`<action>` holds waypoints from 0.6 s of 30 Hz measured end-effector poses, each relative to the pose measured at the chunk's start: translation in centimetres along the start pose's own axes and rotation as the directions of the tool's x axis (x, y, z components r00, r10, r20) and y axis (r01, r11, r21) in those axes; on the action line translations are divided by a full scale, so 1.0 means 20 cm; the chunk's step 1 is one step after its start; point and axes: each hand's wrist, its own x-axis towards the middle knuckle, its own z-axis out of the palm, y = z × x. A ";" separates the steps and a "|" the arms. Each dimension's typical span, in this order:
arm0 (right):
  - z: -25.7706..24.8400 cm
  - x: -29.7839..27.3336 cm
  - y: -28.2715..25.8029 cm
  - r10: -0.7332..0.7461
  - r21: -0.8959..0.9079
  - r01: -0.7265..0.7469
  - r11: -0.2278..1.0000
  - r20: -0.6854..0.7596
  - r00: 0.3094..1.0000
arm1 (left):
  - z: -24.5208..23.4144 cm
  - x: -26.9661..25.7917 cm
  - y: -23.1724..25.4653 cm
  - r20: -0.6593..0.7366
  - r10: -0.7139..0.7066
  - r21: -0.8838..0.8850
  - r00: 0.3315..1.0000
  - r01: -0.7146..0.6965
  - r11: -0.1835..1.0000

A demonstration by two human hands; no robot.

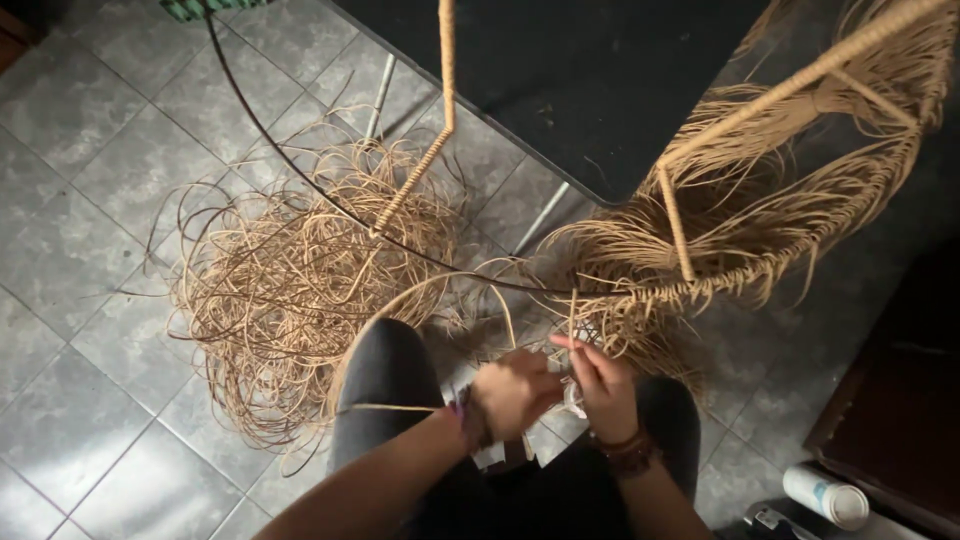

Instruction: Weaving natural fiber strands around a metal frame to construct furniture

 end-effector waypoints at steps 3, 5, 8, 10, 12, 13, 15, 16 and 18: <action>-0.06 0.00 0.19 -0.031 -0.141 0.036 0.989 0.043 0.999 | -0.16 0.08 0.11 -0.209 0.325 0.317 0.922 -0.251 0.915; -0.11 0.06 0.38 -0.291 -0.424 0.301 0.854 0.092 0.952 | -0.11 0.25 0.03 -0.409 0.283 0.128 0.868 -0.252 0.959; -0.10 0.12 0.29 -0.452 -0.640 0.357 0.680 0.018 0.892 | -0.30 0.36 0.16 -0.059 -0.341 0.055 0.938 0.344 0.937; -0.06 0.12 0.29 -0.499 -0.675 0.286 0.680 -0.141 0.855 | -0.23 0.46 0.11 -0.018 -0.447 0.036 0.895 0.447 0.894; -0.04 0.13 0.23 -0.541 -0.699 0.206 0.685 -0.299 0.786 | -0.24 0.54 0.08 0.025 -0.538 0.025 0.843 0.537 0.843; -0.04 0.13 0.17 -0.598 -0.737 0.261 0.623 -0.234 0.767 | -0.28 0.56 0.10 0.061 -0.560 0.068 0.826 0.556 0.828; -0.05 0.13 0.12 -0.646 -0.768 0.316 0.557 -0.162 0.746 | -0.29 0.51 0.12 0.098 -0.585 0.109 0.805 0.576 0.810; -0.06 0.13 0.13 -0.605 -0.687 0.358 0.632 -0.149 0.782 | -0.25 0.45 0.13 -0.269 -0.308 0.151 0.913 0.356 0.922; -0.09 0.18 0.11 -0.575 -0.594 0.400 0.698 -0.132 0.808 | -0.25 0.33 0.13 -0.578 0.054 0.287 0.815 0.141 0.947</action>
